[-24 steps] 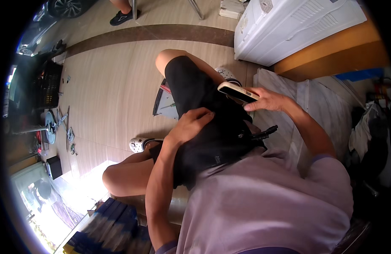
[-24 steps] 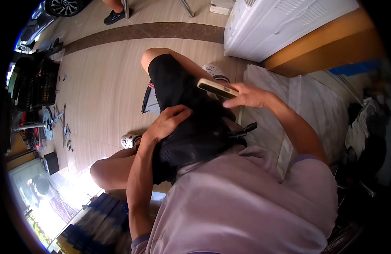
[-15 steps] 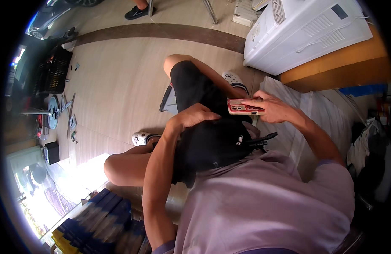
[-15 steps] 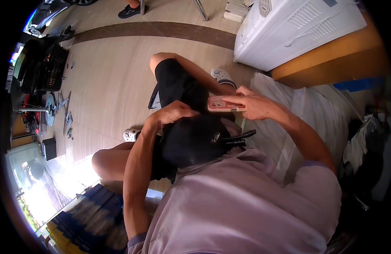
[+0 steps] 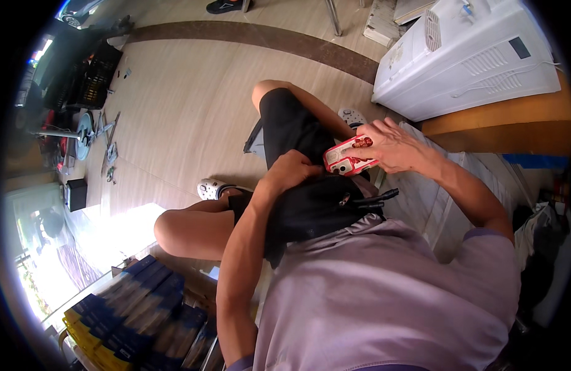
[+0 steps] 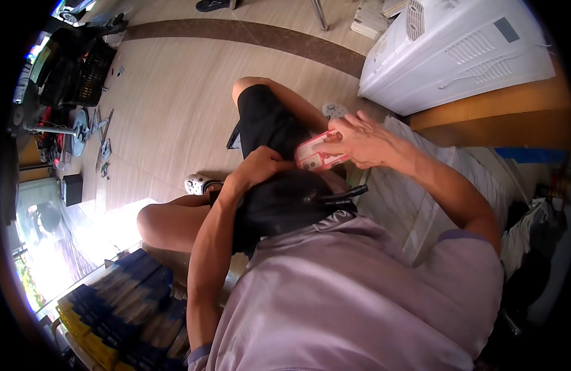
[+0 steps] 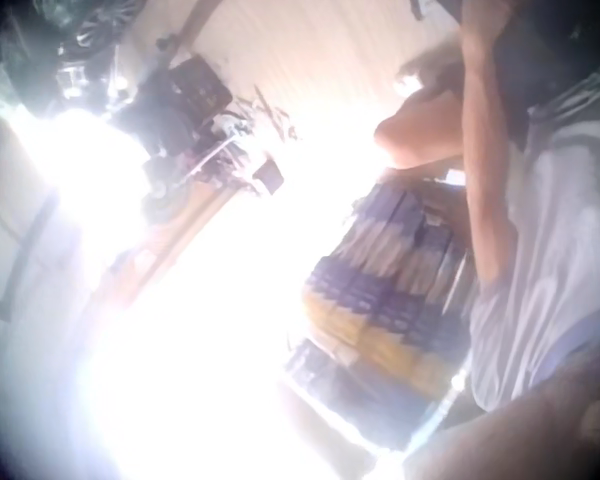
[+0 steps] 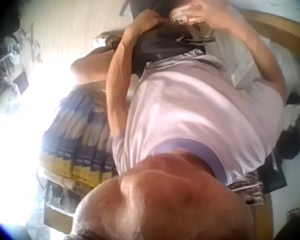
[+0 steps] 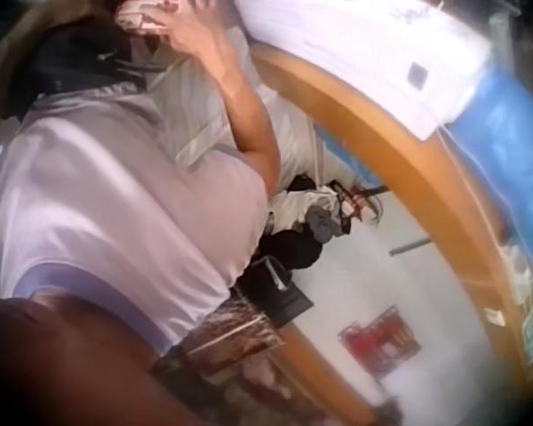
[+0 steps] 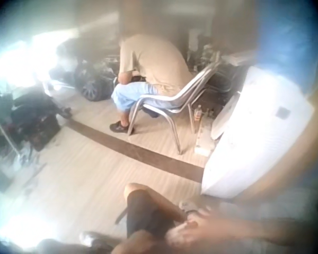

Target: The person disassembles a car stereo unit using a screwdriver while sitting on the floor. They remove the top metal panel and several small screws to reveal the internal circuit boards.

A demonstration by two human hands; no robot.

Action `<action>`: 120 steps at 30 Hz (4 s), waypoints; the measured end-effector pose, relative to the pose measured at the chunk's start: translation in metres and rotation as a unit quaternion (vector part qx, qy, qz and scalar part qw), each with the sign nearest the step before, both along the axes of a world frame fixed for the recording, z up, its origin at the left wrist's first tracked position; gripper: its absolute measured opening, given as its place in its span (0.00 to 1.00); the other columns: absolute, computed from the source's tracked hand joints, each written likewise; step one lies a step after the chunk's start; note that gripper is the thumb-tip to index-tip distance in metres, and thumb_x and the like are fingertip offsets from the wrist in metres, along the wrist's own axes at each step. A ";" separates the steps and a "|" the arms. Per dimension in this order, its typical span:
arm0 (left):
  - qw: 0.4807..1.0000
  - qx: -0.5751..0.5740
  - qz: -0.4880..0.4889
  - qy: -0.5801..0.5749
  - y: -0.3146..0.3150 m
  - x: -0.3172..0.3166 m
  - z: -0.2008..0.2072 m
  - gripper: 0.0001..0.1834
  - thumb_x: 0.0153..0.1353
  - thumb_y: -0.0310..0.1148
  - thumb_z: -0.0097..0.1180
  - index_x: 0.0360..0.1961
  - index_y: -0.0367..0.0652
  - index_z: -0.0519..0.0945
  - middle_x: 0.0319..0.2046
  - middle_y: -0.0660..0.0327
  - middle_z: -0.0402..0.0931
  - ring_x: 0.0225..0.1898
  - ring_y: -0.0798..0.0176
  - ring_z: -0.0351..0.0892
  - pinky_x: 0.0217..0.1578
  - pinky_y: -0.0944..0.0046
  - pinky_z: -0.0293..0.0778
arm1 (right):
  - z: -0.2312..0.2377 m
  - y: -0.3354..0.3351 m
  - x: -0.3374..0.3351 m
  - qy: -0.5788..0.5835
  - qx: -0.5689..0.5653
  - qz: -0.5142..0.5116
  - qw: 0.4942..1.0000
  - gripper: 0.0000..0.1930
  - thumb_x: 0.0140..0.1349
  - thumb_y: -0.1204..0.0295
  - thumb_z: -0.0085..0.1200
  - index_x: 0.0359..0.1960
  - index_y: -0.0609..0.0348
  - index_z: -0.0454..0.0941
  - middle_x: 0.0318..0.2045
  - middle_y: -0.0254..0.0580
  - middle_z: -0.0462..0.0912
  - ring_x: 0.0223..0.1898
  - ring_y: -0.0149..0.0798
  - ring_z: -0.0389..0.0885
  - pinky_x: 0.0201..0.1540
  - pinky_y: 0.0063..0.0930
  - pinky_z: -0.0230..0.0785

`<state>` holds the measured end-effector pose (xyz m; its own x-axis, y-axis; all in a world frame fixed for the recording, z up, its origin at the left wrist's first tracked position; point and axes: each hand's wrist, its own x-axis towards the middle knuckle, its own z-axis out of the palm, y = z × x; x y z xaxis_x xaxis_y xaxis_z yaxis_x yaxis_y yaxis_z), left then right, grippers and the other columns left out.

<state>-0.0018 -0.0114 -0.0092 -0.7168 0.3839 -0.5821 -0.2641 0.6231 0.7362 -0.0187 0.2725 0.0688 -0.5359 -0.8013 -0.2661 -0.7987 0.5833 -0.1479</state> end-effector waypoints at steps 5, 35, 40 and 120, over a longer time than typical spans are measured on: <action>0.997 0.047 0.068 0.002 -0.008 0.012 -0.001 0.19 0.52 0.42 0.65 0.34 0.33 0.86 0.27 0.47 0.83 0.31 0.54 0.84 0.39 0.58 0.76 | -0.004 -0.008 0.006 0.033 -0.002 0.022 0.999 0.37 0.51 0.76 0.58 0.63 0.22 0.70 0.48 0.39 0.69 0.50 0.46 0.70 0.49 0.40 0.60; 0.963 0.202 0.080 0.163 0.030 0.035 0.043 0.10 0.55 0.31 0.63 0.32 0.33 0.85 0.28 0.48 0.83 0.31 0.55 0.84 0.37 0.60 0.77 | -0.051 -0.055 0.040 -0.082 -0.153 -0.243 0.954 0.24 0.54 0.74 0.54 0.57 0.58 0.74 0.62 0.54 0.65 0.63 0.59 0.64 0.63 0.52 0.56; 0.956 0.207 0.053 0.201 0.030 0.025 0.039 0.10 0.52 0.33 0.62 0.30 0.35 0.85 0.27 0.47 0.82 0.31 0.48 0.83 0.36 0.56 0.77 | -0.024 -0.045 0.039 -0.126 -0.182 -0.265 0.939 0.33 0.52 0.80 0.58 0.63 0.71 0.64 0.65 0.63 0.63 0.61 0.64 0.69 0.63 0.44 0.66; 0.732 0.200 0.627 -0.176 -0.118 -0.029 -0.239 0.57 0.58 0.81 0.27 0.77 0.49 0.46 0.76 0.48 0.44 0.71 0.37 0.53 0.64 0.34 0.58 | -0.308 -0.244 -0.197 -0.523 -0.045 -0.392 0.755 0.46 0.58 0.25 0.41 0.64 0.51 0.66 0.62 0.45 0.71 0.63 0.47 0.70 0.58 0.57 0.66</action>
